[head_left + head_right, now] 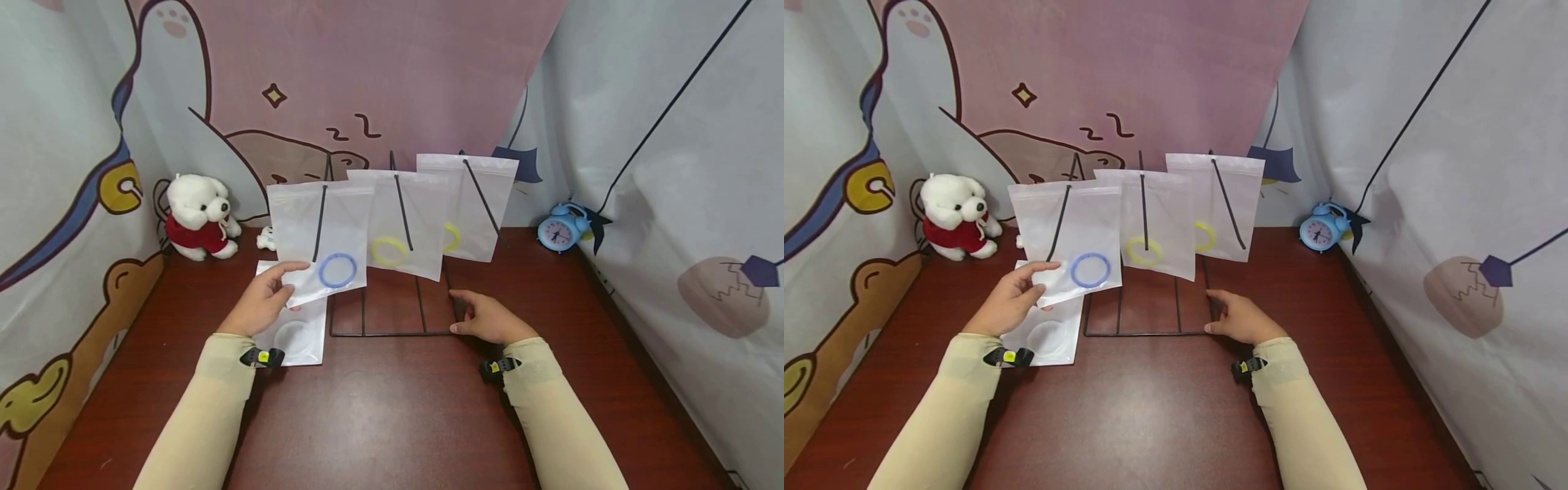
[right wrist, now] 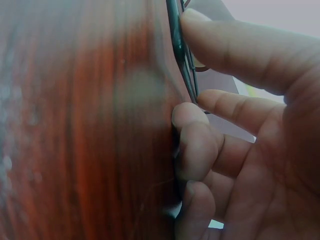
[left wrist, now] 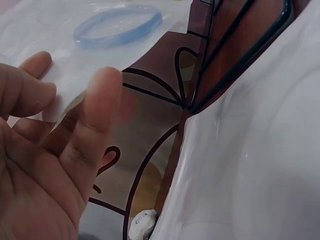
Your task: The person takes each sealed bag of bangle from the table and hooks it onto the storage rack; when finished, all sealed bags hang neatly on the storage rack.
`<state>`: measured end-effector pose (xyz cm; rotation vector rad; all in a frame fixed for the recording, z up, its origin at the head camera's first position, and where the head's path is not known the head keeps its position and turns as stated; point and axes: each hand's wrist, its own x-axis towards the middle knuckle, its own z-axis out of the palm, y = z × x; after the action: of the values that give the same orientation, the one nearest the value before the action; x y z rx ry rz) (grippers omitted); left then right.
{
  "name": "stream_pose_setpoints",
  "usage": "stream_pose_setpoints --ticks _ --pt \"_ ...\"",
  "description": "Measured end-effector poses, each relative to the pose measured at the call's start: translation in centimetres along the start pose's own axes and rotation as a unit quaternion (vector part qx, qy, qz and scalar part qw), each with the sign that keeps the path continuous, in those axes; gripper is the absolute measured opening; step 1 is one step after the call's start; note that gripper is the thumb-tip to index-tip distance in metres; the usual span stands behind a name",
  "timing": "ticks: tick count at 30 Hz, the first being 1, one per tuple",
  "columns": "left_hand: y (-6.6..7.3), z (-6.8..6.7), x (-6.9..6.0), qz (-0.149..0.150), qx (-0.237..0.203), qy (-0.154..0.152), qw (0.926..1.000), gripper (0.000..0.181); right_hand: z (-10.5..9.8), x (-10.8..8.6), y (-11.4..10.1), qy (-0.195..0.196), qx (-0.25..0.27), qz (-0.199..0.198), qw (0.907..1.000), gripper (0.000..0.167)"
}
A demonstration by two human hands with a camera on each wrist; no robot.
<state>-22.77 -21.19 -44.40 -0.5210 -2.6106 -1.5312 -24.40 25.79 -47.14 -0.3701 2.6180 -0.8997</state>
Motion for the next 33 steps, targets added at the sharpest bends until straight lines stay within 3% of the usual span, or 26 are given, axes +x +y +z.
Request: stream_pose_setpoints --ticks 4,9,18,33 --pt "0.0 0.0 0.0 -0.006 -0.003 0.012 0.9999 0.049 0.0 0.0 -0.1 0.000 -0.002 0.000 1.0000 0.081" --pt "-0.2 0.2 0.2 0.013 -0.022 0.038 0.9990 0.053 0.1 0.0 0.0 0.002 -0.005 0.003 1.0000 0.081" --pt "-0.7 0.8 0.5 0.030 -0.110 0.049 0.9923 0.057 0.0 -0.2 -0.1 0.001 -0.005 -0.005 1.0000 0.080" --pt "-1.9 -0.5 0.4 0.021 -0.062 0.048 0.9967 0.055 0.1 -0.1 -0.1 0.003 -0.001 0.003 1.0000 0.080"
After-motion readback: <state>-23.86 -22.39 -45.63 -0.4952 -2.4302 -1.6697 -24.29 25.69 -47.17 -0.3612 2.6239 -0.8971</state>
